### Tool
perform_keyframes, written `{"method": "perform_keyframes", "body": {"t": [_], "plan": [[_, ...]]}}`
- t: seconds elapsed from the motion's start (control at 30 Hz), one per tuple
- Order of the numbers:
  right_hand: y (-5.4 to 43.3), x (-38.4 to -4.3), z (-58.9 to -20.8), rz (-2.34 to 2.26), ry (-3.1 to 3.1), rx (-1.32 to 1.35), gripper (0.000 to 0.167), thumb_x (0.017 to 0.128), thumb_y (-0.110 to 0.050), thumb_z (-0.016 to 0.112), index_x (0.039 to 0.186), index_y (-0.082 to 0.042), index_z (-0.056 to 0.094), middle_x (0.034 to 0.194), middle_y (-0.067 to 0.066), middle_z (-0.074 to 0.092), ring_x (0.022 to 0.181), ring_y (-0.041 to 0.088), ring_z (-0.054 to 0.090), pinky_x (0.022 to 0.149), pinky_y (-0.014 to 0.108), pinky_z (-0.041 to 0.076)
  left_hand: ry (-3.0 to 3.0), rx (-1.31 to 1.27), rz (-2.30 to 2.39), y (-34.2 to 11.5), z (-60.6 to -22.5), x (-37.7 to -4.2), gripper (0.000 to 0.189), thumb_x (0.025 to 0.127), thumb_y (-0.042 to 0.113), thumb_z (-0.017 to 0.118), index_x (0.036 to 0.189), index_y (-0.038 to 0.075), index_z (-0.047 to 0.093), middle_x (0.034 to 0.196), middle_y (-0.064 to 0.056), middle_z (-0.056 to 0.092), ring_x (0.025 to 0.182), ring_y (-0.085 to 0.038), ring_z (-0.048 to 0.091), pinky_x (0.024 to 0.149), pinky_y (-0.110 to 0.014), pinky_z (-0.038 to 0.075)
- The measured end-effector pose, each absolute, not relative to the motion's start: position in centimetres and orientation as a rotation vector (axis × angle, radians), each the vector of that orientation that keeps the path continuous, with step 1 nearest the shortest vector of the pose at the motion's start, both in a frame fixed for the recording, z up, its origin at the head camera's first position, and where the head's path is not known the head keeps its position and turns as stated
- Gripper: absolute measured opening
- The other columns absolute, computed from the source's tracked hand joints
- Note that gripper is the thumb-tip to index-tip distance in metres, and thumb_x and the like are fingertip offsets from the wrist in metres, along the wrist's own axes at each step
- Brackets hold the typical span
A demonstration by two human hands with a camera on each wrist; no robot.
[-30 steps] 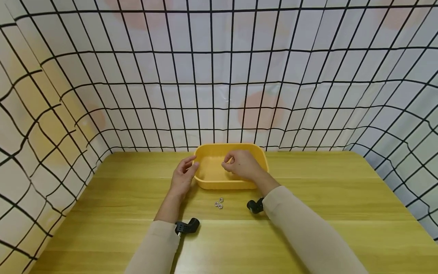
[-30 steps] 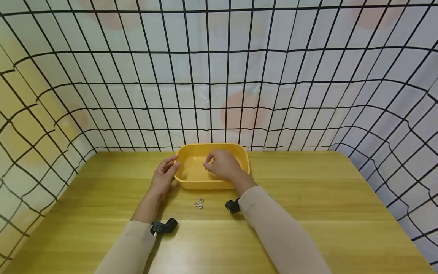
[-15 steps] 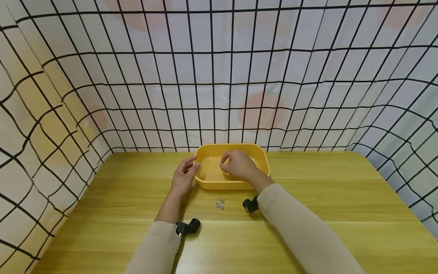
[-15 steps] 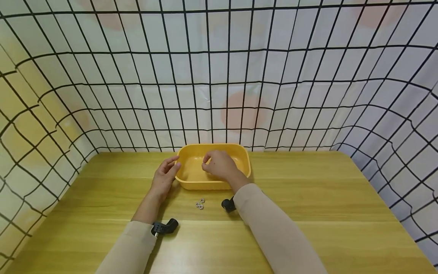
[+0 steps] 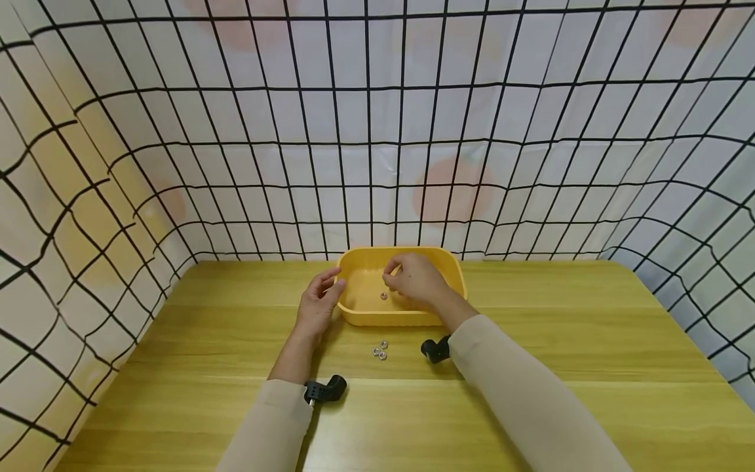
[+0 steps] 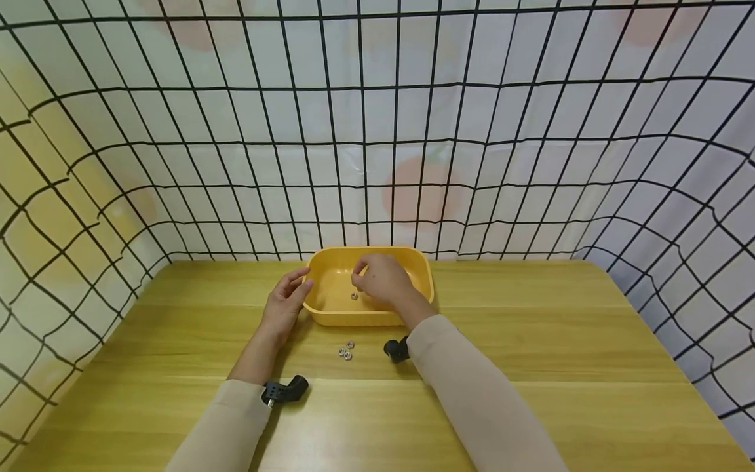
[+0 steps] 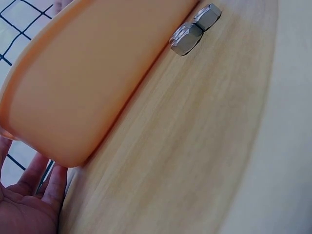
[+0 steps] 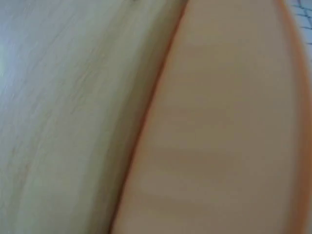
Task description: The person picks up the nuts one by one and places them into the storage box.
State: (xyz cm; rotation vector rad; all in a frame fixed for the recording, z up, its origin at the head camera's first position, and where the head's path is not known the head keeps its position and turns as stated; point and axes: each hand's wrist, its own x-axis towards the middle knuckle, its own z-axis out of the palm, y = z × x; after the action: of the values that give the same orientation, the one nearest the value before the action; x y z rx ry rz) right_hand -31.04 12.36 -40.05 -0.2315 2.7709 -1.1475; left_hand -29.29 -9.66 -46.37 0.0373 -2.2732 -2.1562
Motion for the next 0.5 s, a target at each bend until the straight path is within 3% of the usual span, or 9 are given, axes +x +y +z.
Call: {"method": "perform_keyframes", "body": {"t": [0.33, 0.5], "plan": [[12.3, -29.0, -38.1, -1.212, 2.781, -0.379, 0.015, 0.097, -0.030, 0.069, 0.102, -0.017, 0.071, 0.087, 0.014, 0.076, 0.073, 0.034, 0.070, 0.054, 0.027, 0.046, -2.279, 0.007, -2.150, -9.7, -46.3, -29.4, 0.042, 0.102, 0.029, 0.064, 0.142, 0.016, 0.059, 0.151, -0.019, 0.050, 0.144, -0.033, 0.043, 0.116, -0.051, 0.040], [12.4, -27.5, -37.5, -1.264, 2.747, -0.367, 0.011, 0.096, -0.027, 0.070, 0.100, -0.017, 0.071, 0.084, 0.012, 0.076, 0.072, 0.032, 0.069, 0.055, 0.028, 0.048, -2.291, 0.009, -2.134, -9.8, -46.4, -29.4, 0.042, 0.102, 0.030, 0.064, 0.141, 0.016, 0.059, 0.150, -0.018, 0.051, 0.144, -0.032, 0.043, 0.115, -0.051, 0.041]]}}
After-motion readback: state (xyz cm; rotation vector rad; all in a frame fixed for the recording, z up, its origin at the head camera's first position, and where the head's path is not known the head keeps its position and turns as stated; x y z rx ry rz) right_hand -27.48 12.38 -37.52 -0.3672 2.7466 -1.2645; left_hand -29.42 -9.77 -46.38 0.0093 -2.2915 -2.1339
